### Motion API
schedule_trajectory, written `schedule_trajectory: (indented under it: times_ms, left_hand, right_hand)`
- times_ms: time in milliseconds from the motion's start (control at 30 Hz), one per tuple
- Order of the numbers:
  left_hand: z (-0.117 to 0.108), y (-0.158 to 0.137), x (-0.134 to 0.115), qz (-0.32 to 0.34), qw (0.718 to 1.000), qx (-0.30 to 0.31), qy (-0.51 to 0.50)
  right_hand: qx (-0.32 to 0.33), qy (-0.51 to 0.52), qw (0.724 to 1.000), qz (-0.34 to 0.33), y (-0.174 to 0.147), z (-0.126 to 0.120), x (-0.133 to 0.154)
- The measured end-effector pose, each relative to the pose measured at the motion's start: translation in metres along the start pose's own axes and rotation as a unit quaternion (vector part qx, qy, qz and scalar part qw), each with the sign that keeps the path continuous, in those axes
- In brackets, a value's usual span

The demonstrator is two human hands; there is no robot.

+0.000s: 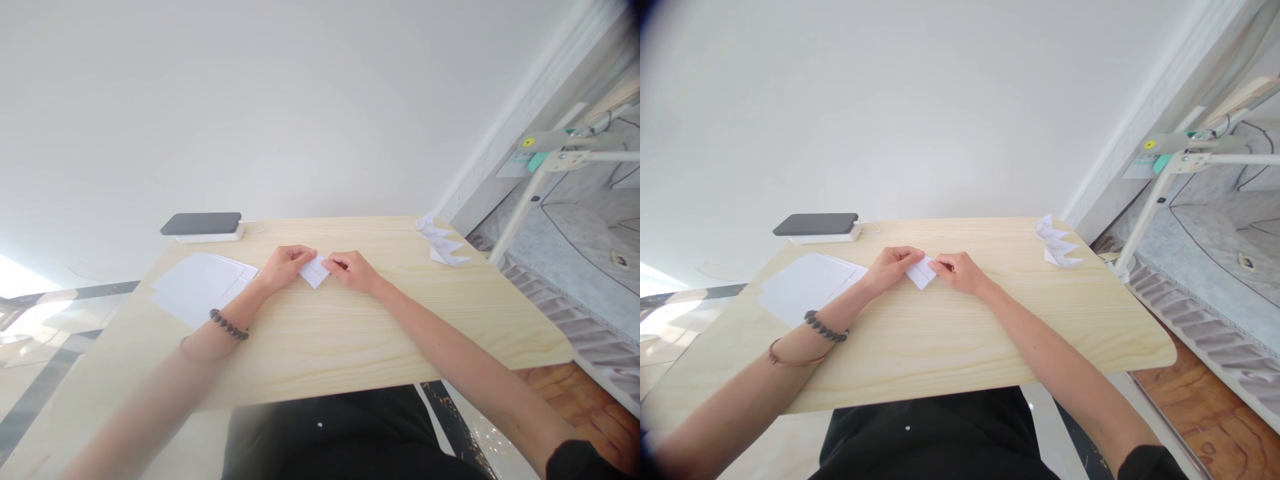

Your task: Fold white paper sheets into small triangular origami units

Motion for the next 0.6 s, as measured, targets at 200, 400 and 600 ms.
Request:
schedule_trajectory:
  times_ms: [200, 400, 600]
  left_hand:
    - [0.0017, -0.0010, -0.0006, 0.002, 1.000, 0.018, 0.011]
    - [0.0020, -0.0026, -0.0063, 0.016, 0.998, 0.040, 0.052]
    - [0.0012, -0.0007, -0.0026, 0.004, 1.000, 0.010, 0.026]
  right_hand:
    - [0.024, 0.006, 1.000, -0.004, -0.0012, -0.0007, -0.0029]
    - [0.036, -0.006, 0.999, -0.014, -0.0014, 0.0014, -0.0007]
    - [0.017, -0.005, 1.000, -0.012, -0.0005, -0.0008, -0.0014]
Point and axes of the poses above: each hand's wrist, its own y-axis towards the middle knuckle, its own z-axis out of the palm, x = y × z, the point moved 3 cm from there along y, towards the middle knuckle, and after that the axes turned 1 degree about y, right-handed, at the moved point
